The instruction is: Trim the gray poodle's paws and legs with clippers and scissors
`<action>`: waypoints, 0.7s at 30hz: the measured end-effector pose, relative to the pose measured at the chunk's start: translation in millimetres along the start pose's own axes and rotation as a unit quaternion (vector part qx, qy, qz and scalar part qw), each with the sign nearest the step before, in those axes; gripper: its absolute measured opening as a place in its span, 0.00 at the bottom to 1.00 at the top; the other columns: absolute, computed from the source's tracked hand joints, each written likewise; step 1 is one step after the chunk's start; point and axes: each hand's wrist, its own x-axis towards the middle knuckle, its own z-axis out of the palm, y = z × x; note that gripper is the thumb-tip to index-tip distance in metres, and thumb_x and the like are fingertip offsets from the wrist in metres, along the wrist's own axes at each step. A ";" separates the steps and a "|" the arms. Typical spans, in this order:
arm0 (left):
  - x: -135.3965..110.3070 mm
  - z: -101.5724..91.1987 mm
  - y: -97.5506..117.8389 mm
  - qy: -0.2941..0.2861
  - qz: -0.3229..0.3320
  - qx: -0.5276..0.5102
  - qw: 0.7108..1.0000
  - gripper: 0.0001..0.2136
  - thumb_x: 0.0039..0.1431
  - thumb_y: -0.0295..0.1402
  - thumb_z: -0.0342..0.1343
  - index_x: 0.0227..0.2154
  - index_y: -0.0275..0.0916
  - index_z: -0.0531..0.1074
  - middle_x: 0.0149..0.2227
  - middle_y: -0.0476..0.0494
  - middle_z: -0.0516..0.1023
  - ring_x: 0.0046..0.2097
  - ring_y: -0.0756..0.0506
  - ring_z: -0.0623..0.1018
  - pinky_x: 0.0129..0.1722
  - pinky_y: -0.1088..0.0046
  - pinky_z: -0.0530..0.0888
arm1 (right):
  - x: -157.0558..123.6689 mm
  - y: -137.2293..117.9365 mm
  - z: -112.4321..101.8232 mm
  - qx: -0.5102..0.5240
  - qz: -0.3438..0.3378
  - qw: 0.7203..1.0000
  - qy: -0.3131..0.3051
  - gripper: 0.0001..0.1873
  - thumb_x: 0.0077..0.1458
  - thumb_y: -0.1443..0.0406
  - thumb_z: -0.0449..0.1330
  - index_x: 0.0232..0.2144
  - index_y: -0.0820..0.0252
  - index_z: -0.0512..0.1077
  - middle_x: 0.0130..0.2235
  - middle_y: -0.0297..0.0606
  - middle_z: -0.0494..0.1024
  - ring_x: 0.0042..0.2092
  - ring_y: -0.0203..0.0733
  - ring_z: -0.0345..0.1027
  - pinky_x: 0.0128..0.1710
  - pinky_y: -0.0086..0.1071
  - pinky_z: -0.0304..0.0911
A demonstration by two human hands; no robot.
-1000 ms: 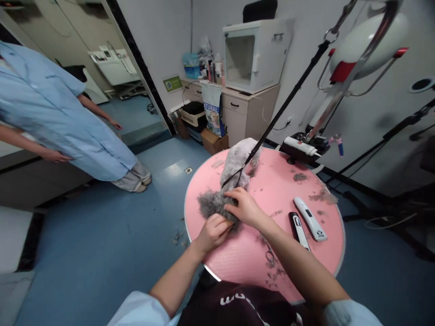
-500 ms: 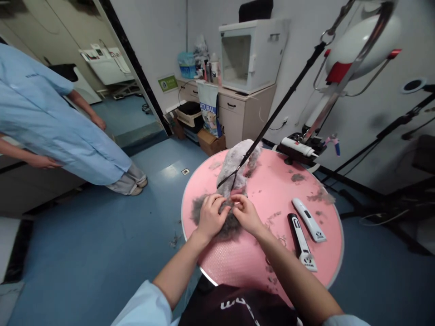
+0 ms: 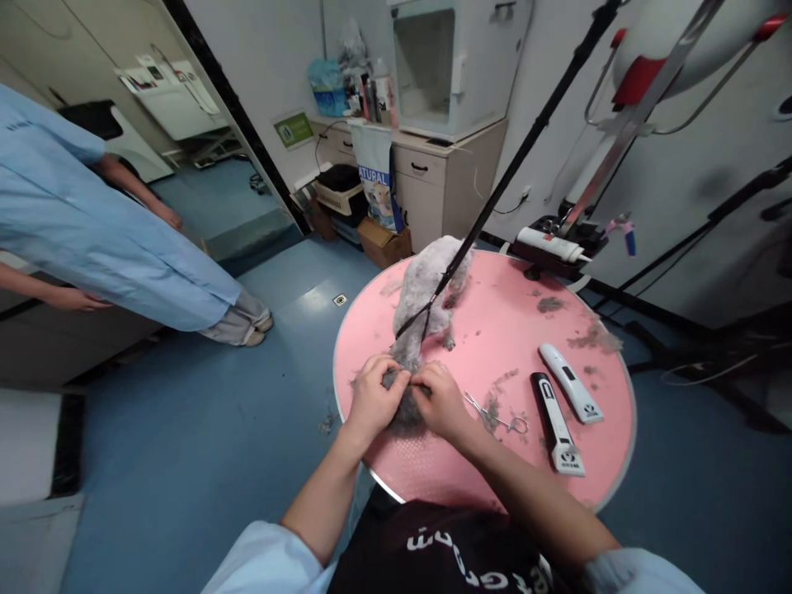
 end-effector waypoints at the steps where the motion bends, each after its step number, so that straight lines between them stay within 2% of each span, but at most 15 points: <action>1: 0.7 -0.7 1.2 -0.007 -0.009 0.002 1.000 0.02 0.55 0.29 0.53 0.29 0.38 0.70 0.35 0.44 0.73 0.43 0.45 0.72 0.46 0.67 0.69 | -6.0 -1.0 2.1 -0.009 -0.025 0.999 0.018 0.08 0.52 0.73 0.54 0.29 0.59 0.73 0.31 0.39 0.71 0.37 0.41 0.64 0.39 0.36 0.60; 4: 1.7 -1.8 1.8 -0.034 -0.011 0.001 0.999 0.02 0.56 0.29 0.53 0.29 0.38 0.69 0.35 0.45 0.72 0.41 0.46 0.72 0.45 0.68 0.69 | -17.6 -0.9 3.9 0.011 -0.041 0.998 0.035 0.09 0.53 0.71 0.54 0.30 0.58 0.74 0.34 0.41 0.72 0.39 0.42 0.65 0.40 0.37 0.61; 6: 1.6 -1.3 0.5 -0.043 0.000 -0.002 0.999 0.04 0.58 0.28 0.50 0.29 0.38 0.68 0.34 0.45 0.71 0.40 0.46 0.71 0.44 0.68 0.68 | -16.3 1.0 1.3 0.062 0.023 0.997 0.027 0.07 0.53 0.69 0.55 0.31 0.59 0.74 0.32 0.39 0.73 0.37 0.40 0.66 0.39 0.35 0.62; 8: 0.7 0.2 -0.7 -0.043 0.015 0.002 0.999 0.06 0.59 0.28 0.48 0.28 0.38 0.66 0.33 0.44 0.71 0.39 0.46 0.71 0.42 0.68 0.68 | -7.9 3.9 -2.3 0.124 0.120 0.985 0.011 0.08 0.54 0.66 0.55 0.36 0.59 0.73 0.28 0.34 0.72 0.31 0.37 0.66 0.32 0.32 0.62; 10: -1.0 2.3 -1.1 -0.039 0.028 0.007 0.999 0.06 0.60 0.28 0.46 0.28 0.38 0.65 0.33 0.44 0.70 0.38 0.46 0.71 0.41 0.68 0.68 | 3.7 8.1 -4.3 0.160 0.179 0.970 -0.023 0.11 0.52 0.64 0.57 0.39 0.60 0.72 0.24 0.30 0.69 0.26 0.35 0.63 0.27 0.29 0.59; 12: -3.4 4.5 -1.0 -0.027 0.040 0.009 0.999 0.06 0.61 0.28 0.46 0.29 0.38 0.65 0.33 0.44 0.70 0.39 0.46 0.70 0.41 0.68 0.68 | 13.8 13.2 -3.5 0.168 0.185 0.967 -0.051 0.08 0.50 0.63 0.58 0.33 0.61 0.72 0.23 0.29 0.69 0.26 0.34 0.61 0.26 0.28 0.57; 15: -7.9 6.9 -1.4 0.006 0.055 0.010 0.998 0.07 0.62 0.30 0.45 0.29 0.39 0.64 0.33 0.44 0.70 0.38 0.46 0.71 0.40 0.68 0.69 | 21.2 19.7 1.1 0.165 0.187 0.968 -0.028 0.10 0.52 0.62 0.55 0.24 0.61 0.69 0.24 0.32 0.69 0.27 0.34 0.62 0.28 0.28 0.57; 18: -11.9 7.8 -3.3 0.037 0.071 0.014 0.997 0.07 0.62 0.30 0.45 0.29 0.39 0.64 0.33 0.44 0.70 0.38 0.46 0.71 0.39 0.68 0.70 | 21.4 19.0 1.5 0.165 0.197 0.966 0.002 0.11 0.54 0.61 0.52 0.25 0.61 0.67 0.25 0.33 0.68 0.28 0.35 0.61 0.28 0.28 0.57; 21: -14.3 8.1 -6.6 0.043 0.090 0.022 0.995 0.06 0.62 0.31 0.46 0.30 0.38 0.65 0.34 0.43 0.70 0.40 0.46 0.71 0.41 0.67 0.70 | 22.2 10.8 -5.7 0.158 0.142 0.977 -0.016 0.06 0.49 0.63 0.58 0.30 0.60 0.70 0.31 0.35 0.71 0.35 0.38 0.63 0.35 0.30 0.59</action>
